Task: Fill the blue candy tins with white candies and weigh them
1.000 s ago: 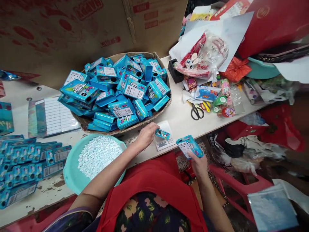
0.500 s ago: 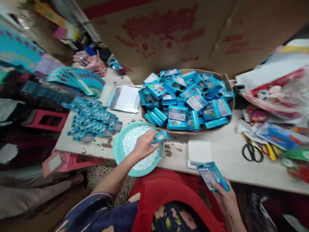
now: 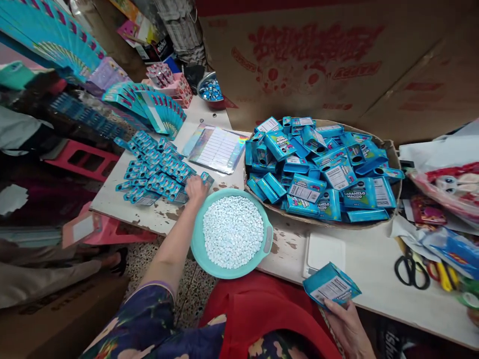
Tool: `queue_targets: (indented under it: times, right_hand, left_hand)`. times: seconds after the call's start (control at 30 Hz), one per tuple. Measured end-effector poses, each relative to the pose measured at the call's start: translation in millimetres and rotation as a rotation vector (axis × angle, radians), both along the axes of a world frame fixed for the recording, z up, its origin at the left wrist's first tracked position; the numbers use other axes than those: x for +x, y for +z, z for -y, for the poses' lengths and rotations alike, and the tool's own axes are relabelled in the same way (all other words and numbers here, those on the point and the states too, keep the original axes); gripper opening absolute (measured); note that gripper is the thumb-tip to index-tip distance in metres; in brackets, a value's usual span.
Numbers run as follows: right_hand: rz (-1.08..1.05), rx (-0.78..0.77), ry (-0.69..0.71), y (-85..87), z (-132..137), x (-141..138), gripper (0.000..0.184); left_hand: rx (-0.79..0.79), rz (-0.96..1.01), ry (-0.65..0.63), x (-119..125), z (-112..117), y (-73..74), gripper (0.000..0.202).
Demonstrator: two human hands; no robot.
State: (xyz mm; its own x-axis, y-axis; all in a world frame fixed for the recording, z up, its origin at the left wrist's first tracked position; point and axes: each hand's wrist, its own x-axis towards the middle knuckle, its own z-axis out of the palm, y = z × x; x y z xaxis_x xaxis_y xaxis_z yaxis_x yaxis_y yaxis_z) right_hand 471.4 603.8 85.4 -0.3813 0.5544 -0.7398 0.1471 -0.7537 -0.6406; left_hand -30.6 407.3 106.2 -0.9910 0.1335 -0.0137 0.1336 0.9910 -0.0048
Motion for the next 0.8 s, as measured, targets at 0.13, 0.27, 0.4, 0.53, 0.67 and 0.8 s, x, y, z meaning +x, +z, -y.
queue_targets:
  times: [0.13, 0.27, 0.4, 0.53, 0.67, 0.8]
  right_hand:
    - [-0.054, 0.046, 0.062, -1.3, 0, -23, 0.073]
    - [-0.105, 0.062, 0.158, 3.6, 3, -55, 0.065]
    - [-0.151, 0.11, 0.207, 16.8, 11, -83, 0.054]
    - [-0.152, 0.137, 0.247, 23.0, 11, -105, 0.051]
    - [-0.177, 0.234, 0.211, 25.7, 8, -126, 0.058]
    - [-0.197, 0.358, 0.342, 36.5, 13, -148, 0.05]
  left_hand:
    - [0.079, -0.061, -0.027, 17, 11, 6.5, 0.042]
    - [0.308, -0.066, -0.28, 65, 23, -1.4, 0.036]
    - [0.43, 0.15, -0.483, 125, 15, -42.9, 0.041]
    - [0.419, 0.257, -0.318, 157, -15, -69.3, 0.056]
    - [0.538, 0.443, -0.195, 167, -30, -62.6, 0.056]
    - [1.018, 0.626, 0.156, 173, -26, -53.1, 0.047]
